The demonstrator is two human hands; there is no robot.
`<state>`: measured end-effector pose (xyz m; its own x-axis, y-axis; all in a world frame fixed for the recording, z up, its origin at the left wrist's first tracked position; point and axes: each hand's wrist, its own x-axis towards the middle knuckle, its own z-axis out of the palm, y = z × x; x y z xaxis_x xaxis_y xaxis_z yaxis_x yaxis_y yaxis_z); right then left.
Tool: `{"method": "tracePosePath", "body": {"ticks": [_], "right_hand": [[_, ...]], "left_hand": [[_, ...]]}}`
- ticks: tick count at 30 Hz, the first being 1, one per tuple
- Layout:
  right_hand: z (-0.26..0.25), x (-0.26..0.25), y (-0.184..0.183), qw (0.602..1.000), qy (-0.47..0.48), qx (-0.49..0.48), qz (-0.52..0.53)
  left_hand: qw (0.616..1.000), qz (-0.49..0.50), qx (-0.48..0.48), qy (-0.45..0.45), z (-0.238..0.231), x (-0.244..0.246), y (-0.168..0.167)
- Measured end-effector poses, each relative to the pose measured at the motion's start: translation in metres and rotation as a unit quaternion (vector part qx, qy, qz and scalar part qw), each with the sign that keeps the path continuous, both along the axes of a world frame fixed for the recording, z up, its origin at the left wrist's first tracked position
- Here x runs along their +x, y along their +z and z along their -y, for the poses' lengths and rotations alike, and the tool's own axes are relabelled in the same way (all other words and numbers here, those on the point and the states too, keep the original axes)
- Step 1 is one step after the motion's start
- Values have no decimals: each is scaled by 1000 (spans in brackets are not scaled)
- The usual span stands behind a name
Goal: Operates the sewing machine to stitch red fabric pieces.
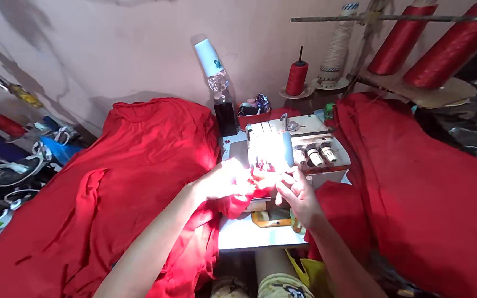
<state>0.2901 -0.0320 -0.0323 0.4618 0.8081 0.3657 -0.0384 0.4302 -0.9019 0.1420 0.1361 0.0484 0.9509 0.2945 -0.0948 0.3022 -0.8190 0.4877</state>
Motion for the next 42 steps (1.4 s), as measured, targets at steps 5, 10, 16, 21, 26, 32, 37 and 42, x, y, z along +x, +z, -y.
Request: {"method": "tracePosePath", "body": {"ticks": [5,10,16,21,26,32,37,42], "right_hand": [[-12,-19,-10,994,-20,107,25],[-12,-16,-17,995,-19,100,23],[-8,-16,-18,996,-19,90,4],[-6,-18,-19,996,-24,91,4],[-4,-17,-20,996,-20,88,1],[-4,-17,-23,995,-15,95,-9],[-8,-28,-30,995,-19,87,51],[-8,-28,-28,980,-72,-12,188]], "left_hand": [[999,49,-19,-9,6,1,-3],[997,20,62,-51,-2,-4,-14],[993,20,91,-79,-2,-6,-17],[990,11,104,-91,1,-5,-17],[990,-72,103,-64,12,1,-6],[993,-57,101,-37,11,0,-11],[994,101,45,11,31,-2,-18],[989,89,109,-55,35,-6,-7]]}}
